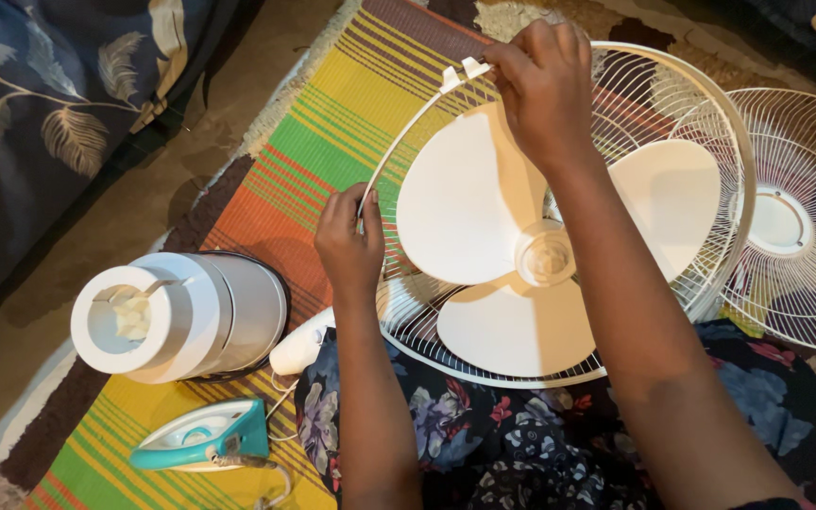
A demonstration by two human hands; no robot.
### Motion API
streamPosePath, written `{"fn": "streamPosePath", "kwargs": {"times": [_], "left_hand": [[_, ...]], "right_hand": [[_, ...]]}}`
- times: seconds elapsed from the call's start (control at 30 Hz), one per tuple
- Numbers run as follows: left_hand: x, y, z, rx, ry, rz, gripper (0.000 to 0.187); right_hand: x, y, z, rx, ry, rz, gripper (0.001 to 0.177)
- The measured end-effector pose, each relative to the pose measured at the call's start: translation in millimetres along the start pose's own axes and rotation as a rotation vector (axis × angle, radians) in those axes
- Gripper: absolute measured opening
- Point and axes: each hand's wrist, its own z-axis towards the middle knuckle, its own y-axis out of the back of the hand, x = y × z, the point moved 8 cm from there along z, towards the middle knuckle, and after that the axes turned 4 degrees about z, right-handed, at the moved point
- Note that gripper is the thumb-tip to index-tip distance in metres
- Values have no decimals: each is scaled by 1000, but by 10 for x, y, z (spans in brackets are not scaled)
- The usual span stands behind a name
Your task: The person assembles a white pedestal fan by attaching the front wire cage to the fan blades and motor housing. They align the cage with the blades and press it into place, then rotate the assembly to check the fit.
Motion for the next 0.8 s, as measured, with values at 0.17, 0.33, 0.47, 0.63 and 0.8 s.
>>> {"fn": "streamPosePath", "kwargs": {"times": [0.17, 0.33, 0.47, 0.63, 0.8], "left_hand": [[-2, 17, -1, -11, 2, -13, 7], [-12, 32, -2, -13, 15, -69, 8], [9, 32, -21, -20, 29, -104, 9], [90, -15, -39, -33, 31, -63, 10], [71, 0, -53, -26, 0, -85, 12]], "right_hand": [[13, 11, 4, 1, 1, 2, 20], [3, 18, -3, -2, -1, 19, 18], [-1, 17, 6, 7, -2, 3, 17], [0, 43, 110, 98, 19, 18, 14], [4, 236, 117, 157, 31, 87, 20]]}}
